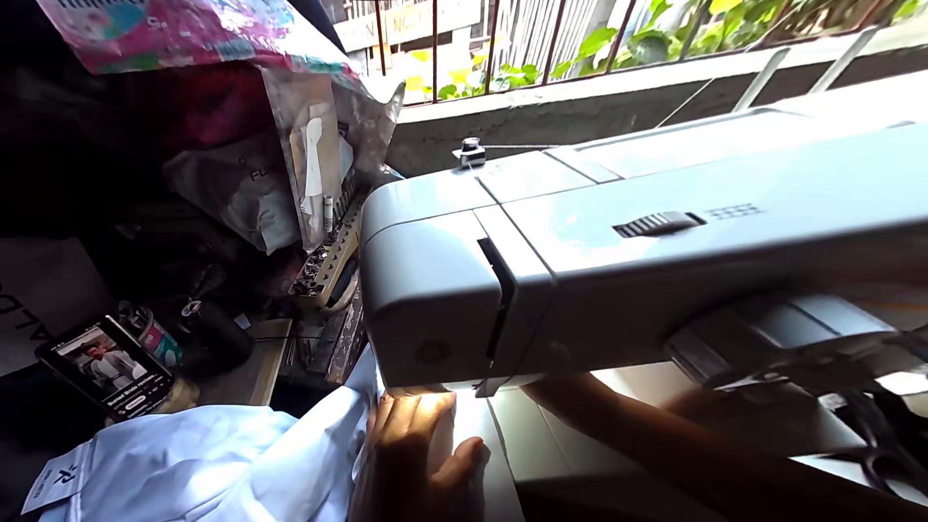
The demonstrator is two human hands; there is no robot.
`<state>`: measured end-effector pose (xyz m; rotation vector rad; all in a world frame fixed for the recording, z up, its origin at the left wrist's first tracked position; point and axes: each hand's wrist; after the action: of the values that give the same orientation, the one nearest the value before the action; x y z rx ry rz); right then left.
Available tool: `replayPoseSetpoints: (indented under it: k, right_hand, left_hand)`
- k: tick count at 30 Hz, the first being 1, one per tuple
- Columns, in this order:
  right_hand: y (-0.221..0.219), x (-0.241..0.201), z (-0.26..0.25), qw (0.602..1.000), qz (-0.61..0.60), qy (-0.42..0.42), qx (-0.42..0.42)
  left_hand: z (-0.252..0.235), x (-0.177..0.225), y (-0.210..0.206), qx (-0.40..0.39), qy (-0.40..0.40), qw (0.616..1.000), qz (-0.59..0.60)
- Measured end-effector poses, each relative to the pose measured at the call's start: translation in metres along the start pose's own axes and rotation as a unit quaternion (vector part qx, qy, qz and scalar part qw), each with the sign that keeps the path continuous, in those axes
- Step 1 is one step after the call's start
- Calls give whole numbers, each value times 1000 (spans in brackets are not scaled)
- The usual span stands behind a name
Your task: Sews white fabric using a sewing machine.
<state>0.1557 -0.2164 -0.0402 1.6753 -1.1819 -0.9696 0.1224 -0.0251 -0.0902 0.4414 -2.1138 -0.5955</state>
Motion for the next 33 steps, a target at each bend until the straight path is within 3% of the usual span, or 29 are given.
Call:
replayPoseSetpoints:
  k: [11,19,28,31,33]
  right_hand:
    - [-5,-5,-1,997,38,7,71]
    - [-3,-6,-2,998,33,-2,54]
    - [-20,7,-5,988,26,100,114]
    - [-9,13,-5,987,10,114,115]
    - [5,18,4,990,-76,83,81]
  left_hand:
    - [1,1,0,-1,4,1000,7]
    - [2,0,-1,0,-2,1000,8]
    - [5,-12,-4,16,-29,998,53]
    - [19,-12,7,84,-47,989,114]
    - [38,-8,16,173,-59,974,132]
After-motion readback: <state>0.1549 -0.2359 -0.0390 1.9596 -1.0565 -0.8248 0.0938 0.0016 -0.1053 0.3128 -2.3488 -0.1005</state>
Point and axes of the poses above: each hand's wrist, its own z-axis away from the middle knuckle, its own y-axis out of the back of the hand, x = y × z, and after that the axes turned 15 degrees about z, right-handed
